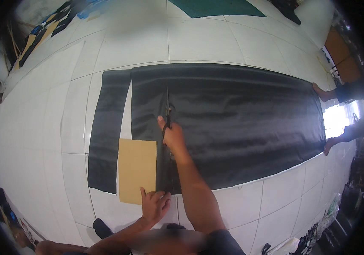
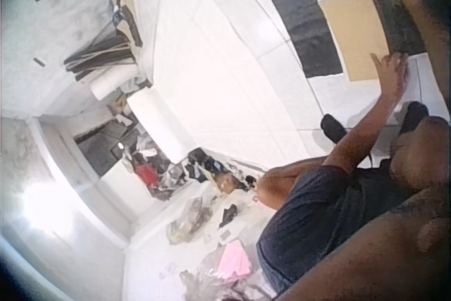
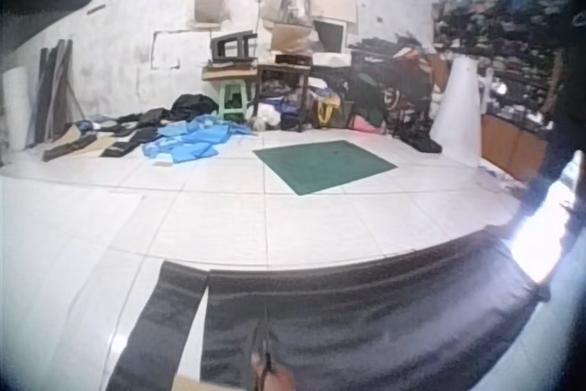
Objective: The person cuts multiple rectangular strips from a large sheet of black fabric on the floor using a cardboard template and shears.
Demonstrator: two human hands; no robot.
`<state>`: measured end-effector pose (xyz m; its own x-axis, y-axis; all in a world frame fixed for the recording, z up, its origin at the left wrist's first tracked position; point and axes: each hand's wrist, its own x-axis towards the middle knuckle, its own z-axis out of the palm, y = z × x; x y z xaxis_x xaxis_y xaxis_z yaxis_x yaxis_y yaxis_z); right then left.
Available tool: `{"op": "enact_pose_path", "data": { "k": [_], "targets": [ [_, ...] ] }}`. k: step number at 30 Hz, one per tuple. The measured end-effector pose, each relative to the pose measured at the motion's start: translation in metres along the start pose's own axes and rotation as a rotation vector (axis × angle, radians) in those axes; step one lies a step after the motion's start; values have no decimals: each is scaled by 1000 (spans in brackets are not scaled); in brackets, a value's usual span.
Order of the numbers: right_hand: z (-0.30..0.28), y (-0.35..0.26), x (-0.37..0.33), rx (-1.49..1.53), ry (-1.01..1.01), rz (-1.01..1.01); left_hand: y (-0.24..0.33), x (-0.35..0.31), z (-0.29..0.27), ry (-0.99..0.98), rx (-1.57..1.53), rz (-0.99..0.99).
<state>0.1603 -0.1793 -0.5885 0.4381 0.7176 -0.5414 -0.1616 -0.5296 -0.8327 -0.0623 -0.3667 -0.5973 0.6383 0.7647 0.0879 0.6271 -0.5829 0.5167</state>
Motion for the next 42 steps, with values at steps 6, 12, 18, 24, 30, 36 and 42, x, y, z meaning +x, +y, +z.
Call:
{"op": "enact_pose_path", "data": {
  "k": [6,12,18,24,30,36,42],
  "targets": [
    [3,-32,52,15,-2,0,1,0,3,-1,-5,-15],
    [7,-65,91,54,-6,1,2,1,1,-23,-2,-28],
    [8,-86,127,50,-31,-66,3,1,1,3,-11,-23],
    [-9,-88,100,28,-33,-220,9,14,-32,48,-42,-64],
    [-67,-50,-6,-101,50,-227,-50,44,-80,269,104,-598],
    [-129,-47,-67,-239,-50,-329,-58,66,-96,-36,12,-921],
    [-137,-65,-136,-75,-161,-365,-59,62,-101,-10,-70,-882]
  ]
}}
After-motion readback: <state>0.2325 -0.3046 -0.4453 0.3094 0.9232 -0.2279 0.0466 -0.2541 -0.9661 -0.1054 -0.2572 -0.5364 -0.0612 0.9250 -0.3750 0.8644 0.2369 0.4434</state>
